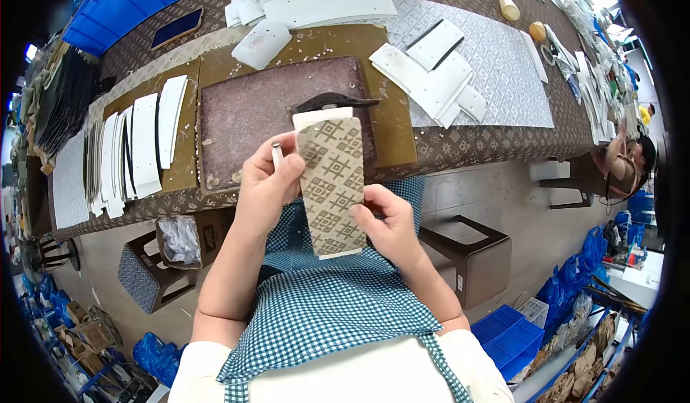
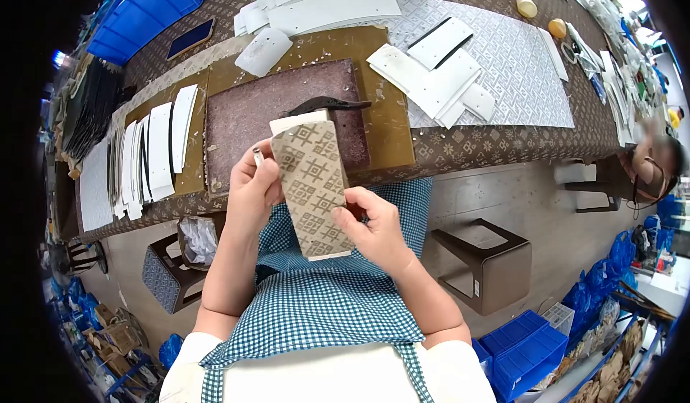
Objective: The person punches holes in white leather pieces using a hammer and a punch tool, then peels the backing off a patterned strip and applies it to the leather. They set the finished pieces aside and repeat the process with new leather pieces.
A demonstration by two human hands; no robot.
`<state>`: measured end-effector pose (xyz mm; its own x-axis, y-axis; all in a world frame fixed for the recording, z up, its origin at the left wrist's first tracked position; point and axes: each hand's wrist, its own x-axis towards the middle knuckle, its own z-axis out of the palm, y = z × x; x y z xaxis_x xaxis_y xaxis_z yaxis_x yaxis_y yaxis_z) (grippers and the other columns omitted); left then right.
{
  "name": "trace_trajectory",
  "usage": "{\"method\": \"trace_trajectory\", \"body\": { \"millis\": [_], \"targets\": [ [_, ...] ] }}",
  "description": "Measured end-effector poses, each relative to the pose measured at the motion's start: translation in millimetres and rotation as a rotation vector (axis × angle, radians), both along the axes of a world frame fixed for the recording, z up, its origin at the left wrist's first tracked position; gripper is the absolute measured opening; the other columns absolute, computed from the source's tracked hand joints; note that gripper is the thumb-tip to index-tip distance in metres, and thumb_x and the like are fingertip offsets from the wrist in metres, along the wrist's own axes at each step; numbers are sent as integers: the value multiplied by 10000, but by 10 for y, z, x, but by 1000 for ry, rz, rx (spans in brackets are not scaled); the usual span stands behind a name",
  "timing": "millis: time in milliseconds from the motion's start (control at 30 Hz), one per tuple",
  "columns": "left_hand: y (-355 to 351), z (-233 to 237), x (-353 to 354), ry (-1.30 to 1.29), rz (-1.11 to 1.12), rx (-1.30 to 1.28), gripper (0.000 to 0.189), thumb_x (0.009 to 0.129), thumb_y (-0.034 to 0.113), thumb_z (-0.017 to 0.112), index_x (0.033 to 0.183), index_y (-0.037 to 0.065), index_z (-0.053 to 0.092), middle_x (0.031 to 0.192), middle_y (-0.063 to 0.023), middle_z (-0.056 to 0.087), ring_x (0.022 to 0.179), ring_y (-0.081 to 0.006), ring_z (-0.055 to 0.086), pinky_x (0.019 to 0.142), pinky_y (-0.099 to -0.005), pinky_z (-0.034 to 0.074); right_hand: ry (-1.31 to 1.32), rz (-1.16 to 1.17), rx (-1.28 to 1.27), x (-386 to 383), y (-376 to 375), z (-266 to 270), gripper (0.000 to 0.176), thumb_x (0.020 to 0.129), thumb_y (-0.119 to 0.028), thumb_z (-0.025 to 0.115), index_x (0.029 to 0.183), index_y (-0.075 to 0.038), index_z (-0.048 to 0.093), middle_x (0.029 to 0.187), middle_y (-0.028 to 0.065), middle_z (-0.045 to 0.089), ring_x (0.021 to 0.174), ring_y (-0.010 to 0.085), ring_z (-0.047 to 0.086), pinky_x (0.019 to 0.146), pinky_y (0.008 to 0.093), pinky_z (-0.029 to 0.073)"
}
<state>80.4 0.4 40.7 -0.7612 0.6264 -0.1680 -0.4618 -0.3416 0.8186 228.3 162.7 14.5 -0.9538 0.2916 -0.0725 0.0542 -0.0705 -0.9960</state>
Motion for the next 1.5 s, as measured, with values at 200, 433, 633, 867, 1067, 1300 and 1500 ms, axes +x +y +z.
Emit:
{"method": "trace_trajectory", "body": {
  "millis": [200,433,633,867,1067,1300,1500],
  "targets": [
    [49,-63,80,201,258,-98,172,949,178,684,1032,30,658,825,42,632,638,-15,504,548,-180,373,22,90,4,-13,-142,151,366,894,-99,685,1228,23,595,1029,104,663,856,136,644,771,264,533],
    [-22,-51,16,162,359,-20,264,1026,270,553,1138,43,630,788,-25,618,470,-1,346,414,-174,276,216,-71,310,-152,35,364,360,862,15,670,1220,31,639,1044,153,708,877,168,672,745,290,537],
    [-178,-135,-26,160,331,-62,294,1032,273,537,1161,26,634,886,-64,657,476,0,356,416,-170,284,465,-648,1275,-510,1064,646,383,875,-36,661,1257,-70,652,1114,70,703,905,182,616,792,311,506],
    [-266,-377,-56,205,385,-123,283,1032,269,540,1129,22,640,856,-58,648,481,-6,364,418,-179,291,93,-501,1281,-619,1252,-20,495,800,-47,673,1290,-101,634,1362,112,575,1152,306,521,1028,396,414],
    [-349,-516,-228,288,472,-209,265,1016,265,577,1111,27,647,797,-27,624,494,2,350,431,-177,258,89,-451,1412,-861,1365,-518,340,822,-62,657,1147,-145,716,1310,84,613,1179,294,507,1034,417,407],
    [-334,-552,-215,326,455,-281,287,1003,295,600,1092,27,653,771,-23,626,494,4,360,434,-176,257,-21,-356,1484,-1196,1833,-627,322,869,-171,634,1171,-251,711,1369,27,565,1221,254,489,1066,419,359],
    [-326,-535,-198,400,431,-332,294,1008,293,593,1084,18,660,776,-24,628,503,0,374,445,-170,261,-25,-573,1474,-1281,2306,-654,299,879,-192,625,1162,-218,718,1351,51,582,1223,259,484,1073,428,353]
  ]
}}
